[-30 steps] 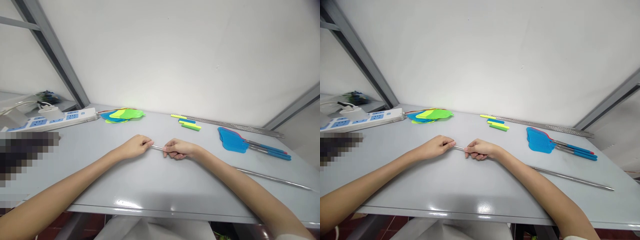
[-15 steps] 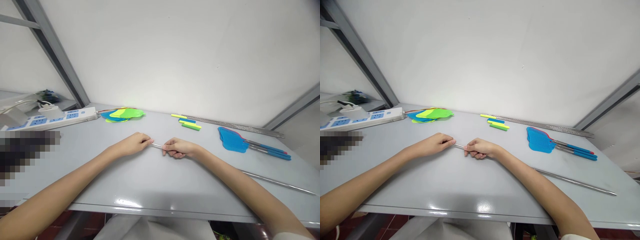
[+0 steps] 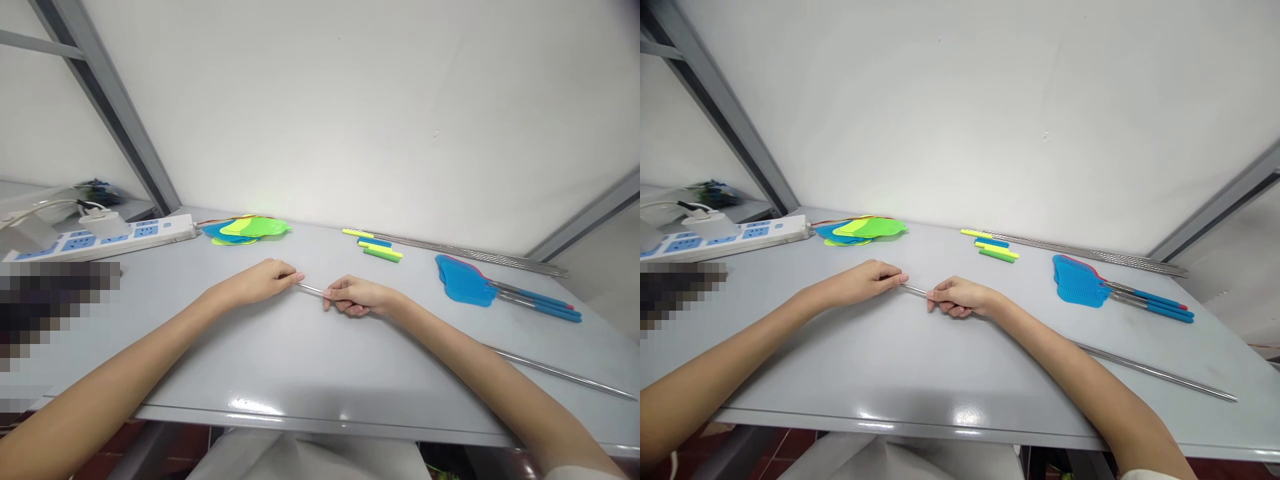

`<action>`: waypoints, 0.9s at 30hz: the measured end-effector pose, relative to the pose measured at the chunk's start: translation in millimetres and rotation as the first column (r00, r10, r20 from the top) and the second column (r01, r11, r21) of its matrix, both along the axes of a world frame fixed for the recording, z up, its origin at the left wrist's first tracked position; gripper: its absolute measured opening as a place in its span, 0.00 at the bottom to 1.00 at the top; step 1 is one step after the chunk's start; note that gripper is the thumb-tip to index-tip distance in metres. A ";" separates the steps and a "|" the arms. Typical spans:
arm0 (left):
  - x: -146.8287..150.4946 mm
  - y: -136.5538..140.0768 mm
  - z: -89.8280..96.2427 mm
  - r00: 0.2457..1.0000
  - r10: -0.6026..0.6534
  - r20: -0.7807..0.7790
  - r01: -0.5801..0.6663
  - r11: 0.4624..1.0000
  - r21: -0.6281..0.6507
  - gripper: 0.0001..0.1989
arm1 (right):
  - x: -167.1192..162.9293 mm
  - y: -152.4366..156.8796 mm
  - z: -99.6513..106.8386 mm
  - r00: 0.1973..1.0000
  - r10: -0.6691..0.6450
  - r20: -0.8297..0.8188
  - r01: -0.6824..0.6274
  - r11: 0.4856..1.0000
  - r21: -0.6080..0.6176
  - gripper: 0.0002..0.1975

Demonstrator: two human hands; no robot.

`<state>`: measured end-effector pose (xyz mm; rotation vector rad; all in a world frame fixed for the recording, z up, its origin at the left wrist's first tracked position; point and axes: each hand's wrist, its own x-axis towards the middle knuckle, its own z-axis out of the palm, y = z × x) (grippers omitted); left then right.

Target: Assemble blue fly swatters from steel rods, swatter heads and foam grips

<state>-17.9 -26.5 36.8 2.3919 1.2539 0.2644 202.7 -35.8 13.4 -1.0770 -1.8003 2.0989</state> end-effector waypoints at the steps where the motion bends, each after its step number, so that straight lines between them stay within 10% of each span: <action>1: -0.8 0.3 1.6 1.000 0.002 0.000 -0.002 1.000 0.021 0.20 | 0.1 0.1 -0.1 1.000 -0.002 0.001 0.002 1.000 0.000 0.14; 27: -5.3 1.4 15.6 0.999 -0.038 -0.033 0.037 0.999 -0.035 0.14 | 0.9 0.7 0.1 1.000 -0.010 -0.002 0.009 1.000 -0.013 0.15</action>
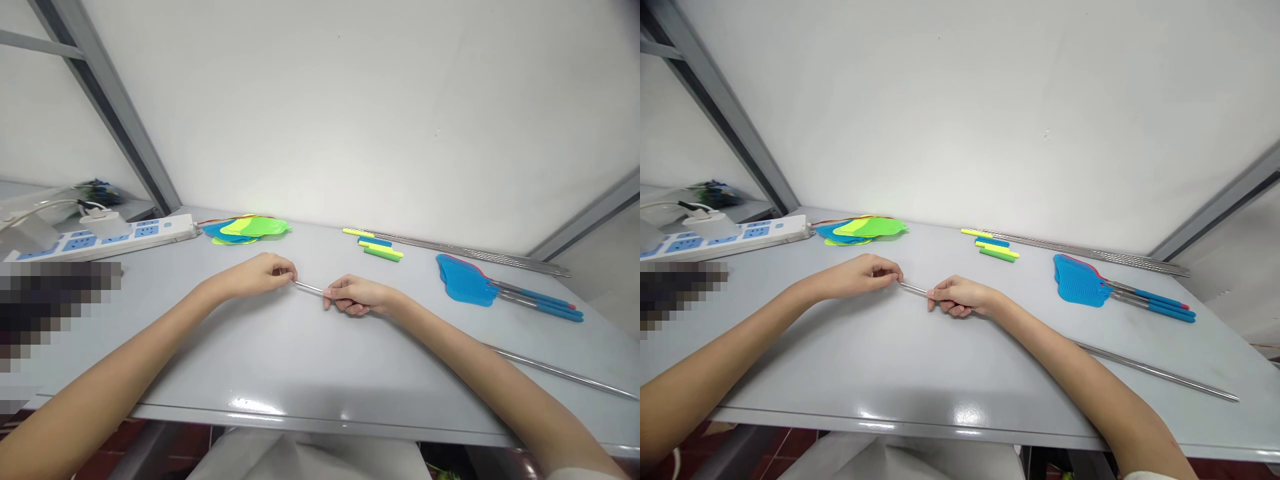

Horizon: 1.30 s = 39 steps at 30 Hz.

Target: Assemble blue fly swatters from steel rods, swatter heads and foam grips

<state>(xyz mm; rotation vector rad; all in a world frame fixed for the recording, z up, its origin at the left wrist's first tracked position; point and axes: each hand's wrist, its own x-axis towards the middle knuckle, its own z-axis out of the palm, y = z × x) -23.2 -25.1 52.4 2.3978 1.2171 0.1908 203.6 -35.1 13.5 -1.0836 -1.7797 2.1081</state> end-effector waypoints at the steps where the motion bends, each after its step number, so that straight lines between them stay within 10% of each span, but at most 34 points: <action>1: -0.4 0.6 -0.4 1.000 0.003 -0.005 -0.003 1.000 -0.004 0.14 | -0.1 0.1 -0.1 1.000 0.000 0.001 0.000 1.000 0.001 0.14; 39: 3.4 -0.5 -10.9 0.994 -0.097 0.042 0.098 0.995 -0.031 0.14 | -1.3 1.4 -0.2 1.000 0.001 -0.006 -0.001 1.000 -0.016 0.14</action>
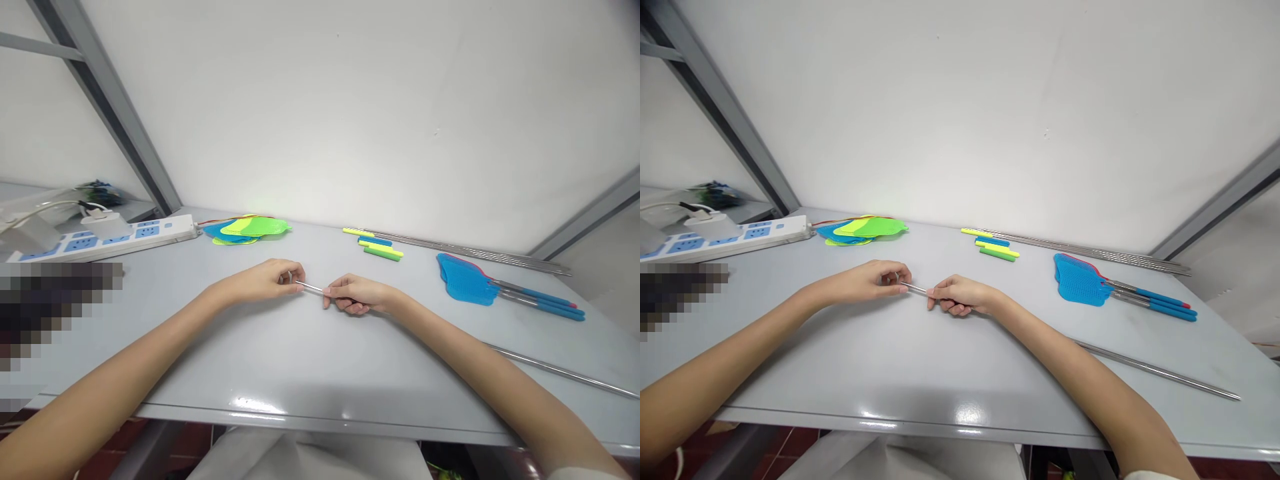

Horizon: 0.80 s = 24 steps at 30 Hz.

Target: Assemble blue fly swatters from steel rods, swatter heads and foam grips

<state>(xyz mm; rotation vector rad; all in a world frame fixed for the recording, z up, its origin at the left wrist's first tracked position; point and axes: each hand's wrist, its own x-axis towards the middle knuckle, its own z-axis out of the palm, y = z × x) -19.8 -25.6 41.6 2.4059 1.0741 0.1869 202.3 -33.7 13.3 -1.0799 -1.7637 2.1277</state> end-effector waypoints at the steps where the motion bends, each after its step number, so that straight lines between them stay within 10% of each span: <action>1: 0.0 1.1 -1.7 1.000 -0.006 0.004 0.006 1.000 0.018 0.14 | 0.0 0.0 0.0 1.000 0.000 0.001 0.000 1.000 -0.002 0.14; 24: 7.2 5.0 -15.0 0.993 -0.108 0.037 0.101 0.982 0.157 0.16 | -0.6 -0.8 -0.5 1.000 -0.022 -0.001 0.022 1.000 0.010 0.14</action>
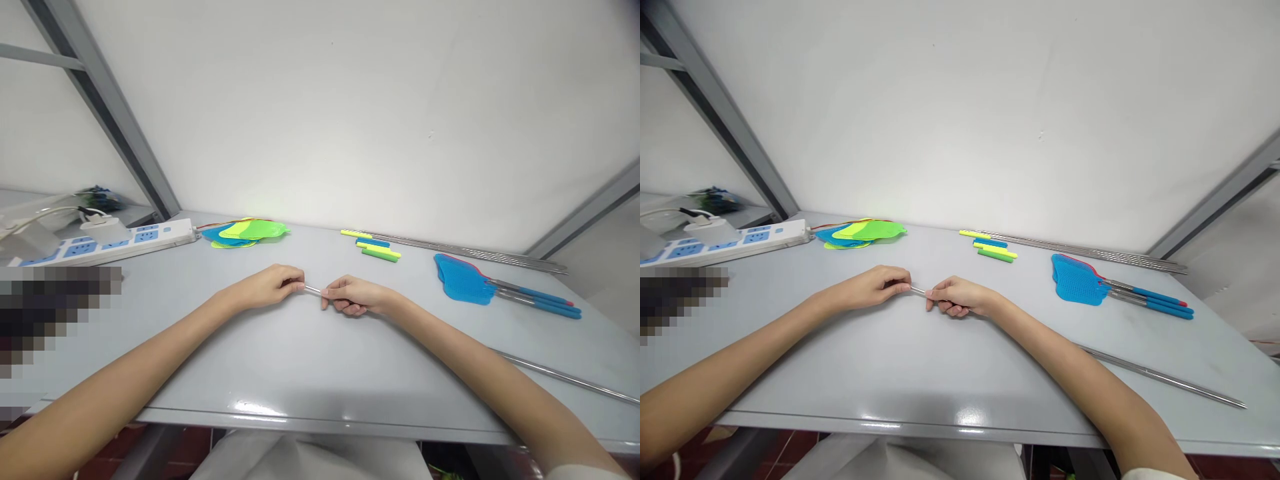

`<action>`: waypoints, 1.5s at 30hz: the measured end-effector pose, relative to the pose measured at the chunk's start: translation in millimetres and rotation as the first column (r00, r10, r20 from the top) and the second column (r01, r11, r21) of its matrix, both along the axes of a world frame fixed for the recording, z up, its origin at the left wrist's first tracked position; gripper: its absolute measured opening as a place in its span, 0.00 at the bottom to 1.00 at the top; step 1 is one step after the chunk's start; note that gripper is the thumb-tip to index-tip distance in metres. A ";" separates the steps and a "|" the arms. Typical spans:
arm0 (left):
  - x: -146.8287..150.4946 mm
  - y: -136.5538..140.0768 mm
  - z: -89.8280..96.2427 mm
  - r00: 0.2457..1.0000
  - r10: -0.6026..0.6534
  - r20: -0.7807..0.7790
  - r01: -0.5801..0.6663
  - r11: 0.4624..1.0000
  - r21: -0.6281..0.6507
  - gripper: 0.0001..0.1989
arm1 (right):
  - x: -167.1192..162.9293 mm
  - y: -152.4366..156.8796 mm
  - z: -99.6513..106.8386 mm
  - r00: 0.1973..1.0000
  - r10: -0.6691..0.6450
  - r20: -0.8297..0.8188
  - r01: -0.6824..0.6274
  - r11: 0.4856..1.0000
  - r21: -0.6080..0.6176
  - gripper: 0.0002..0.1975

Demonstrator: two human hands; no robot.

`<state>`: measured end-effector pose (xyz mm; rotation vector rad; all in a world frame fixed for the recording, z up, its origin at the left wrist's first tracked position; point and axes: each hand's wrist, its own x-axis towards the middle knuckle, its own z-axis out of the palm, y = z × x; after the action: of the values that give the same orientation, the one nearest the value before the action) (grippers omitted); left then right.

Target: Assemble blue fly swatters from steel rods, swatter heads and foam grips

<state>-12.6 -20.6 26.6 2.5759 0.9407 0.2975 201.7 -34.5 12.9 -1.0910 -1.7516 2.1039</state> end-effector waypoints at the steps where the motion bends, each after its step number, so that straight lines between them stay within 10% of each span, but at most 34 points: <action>1: 0.2 -0.3 0.2 1.000 0.004 0.001 -0.004 1.000 -0.002 0.16 | 0.1 0.1 0.0 1.000 0.000 0.001 0.000 1.000 -0.001 0.14; 45: -0.3 -8.0 11.0 0.997 0.041 -0.064 -0.044 0.998 -0.044 0.17 | -0.7 -1.1 4.6 1.000 0.018 0.022 -0.018 1.000 0.001 0.14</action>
<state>-12.9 -28.6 37.6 2.5396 1.0134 0.2049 201.0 -35.6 17.5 -1.1061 -1.7783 2.1089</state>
